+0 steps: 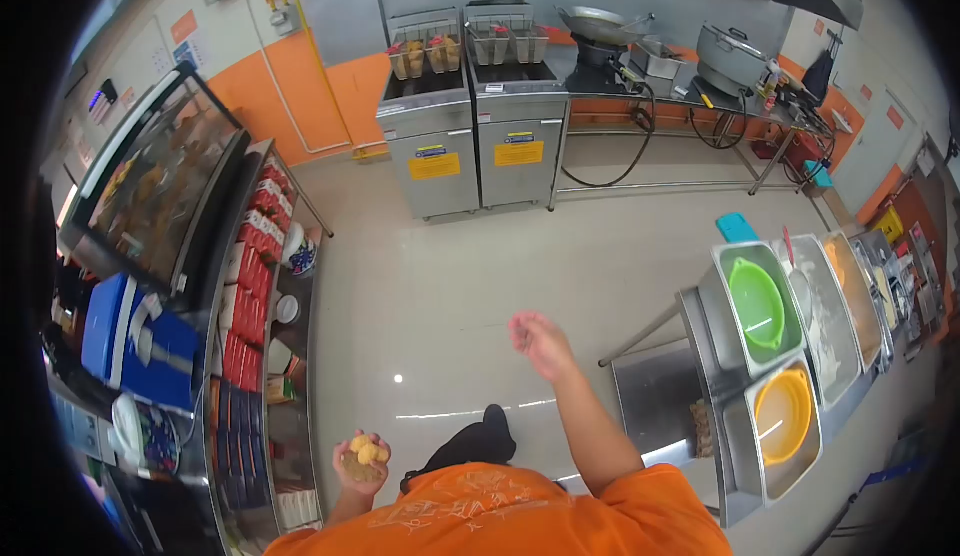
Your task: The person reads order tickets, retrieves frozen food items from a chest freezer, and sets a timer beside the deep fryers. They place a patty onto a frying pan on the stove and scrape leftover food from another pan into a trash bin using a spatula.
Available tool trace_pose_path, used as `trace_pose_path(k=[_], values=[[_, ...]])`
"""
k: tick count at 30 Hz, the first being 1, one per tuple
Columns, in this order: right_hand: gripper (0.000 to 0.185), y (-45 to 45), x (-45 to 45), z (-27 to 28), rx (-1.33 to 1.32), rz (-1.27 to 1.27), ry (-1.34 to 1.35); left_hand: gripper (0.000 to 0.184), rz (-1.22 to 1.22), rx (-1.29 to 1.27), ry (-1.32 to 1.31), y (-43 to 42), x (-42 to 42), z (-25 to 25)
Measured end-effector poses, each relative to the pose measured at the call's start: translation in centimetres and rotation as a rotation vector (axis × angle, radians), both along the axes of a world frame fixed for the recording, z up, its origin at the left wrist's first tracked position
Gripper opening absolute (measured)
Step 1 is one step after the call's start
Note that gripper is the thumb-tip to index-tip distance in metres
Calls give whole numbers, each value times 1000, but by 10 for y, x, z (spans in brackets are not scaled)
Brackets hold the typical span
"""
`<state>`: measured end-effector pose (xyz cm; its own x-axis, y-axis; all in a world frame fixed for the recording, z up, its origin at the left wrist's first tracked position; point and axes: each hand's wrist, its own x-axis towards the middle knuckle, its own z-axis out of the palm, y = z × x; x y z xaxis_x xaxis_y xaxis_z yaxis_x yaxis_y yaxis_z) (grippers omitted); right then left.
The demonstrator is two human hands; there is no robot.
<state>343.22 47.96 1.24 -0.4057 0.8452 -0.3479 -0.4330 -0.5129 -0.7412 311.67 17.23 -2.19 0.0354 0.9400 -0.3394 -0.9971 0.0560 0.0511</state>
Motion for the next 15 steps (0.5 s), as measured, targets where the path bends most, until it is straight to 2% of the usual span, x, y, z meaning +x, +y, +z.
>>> trace_pose_path(k=[3,8,11,13,15], values=[[14,31,-2,-42,-187,35,-163,32,-11,57,-52,111,-12,2],[15,118,39,-33,-356,-32,-189,35,-72,237,-125,323,-38,43],[15,222,46,-32,-333,-48,-264,31,-93,326,-178,436,-55,50],[13,300,33,-34,-286,-28,-346,31,-81,351,-148,481,-70,54],[15,425,-2,-53,-153,-29,-382,32,-66,412,-86,543,-85,50]])
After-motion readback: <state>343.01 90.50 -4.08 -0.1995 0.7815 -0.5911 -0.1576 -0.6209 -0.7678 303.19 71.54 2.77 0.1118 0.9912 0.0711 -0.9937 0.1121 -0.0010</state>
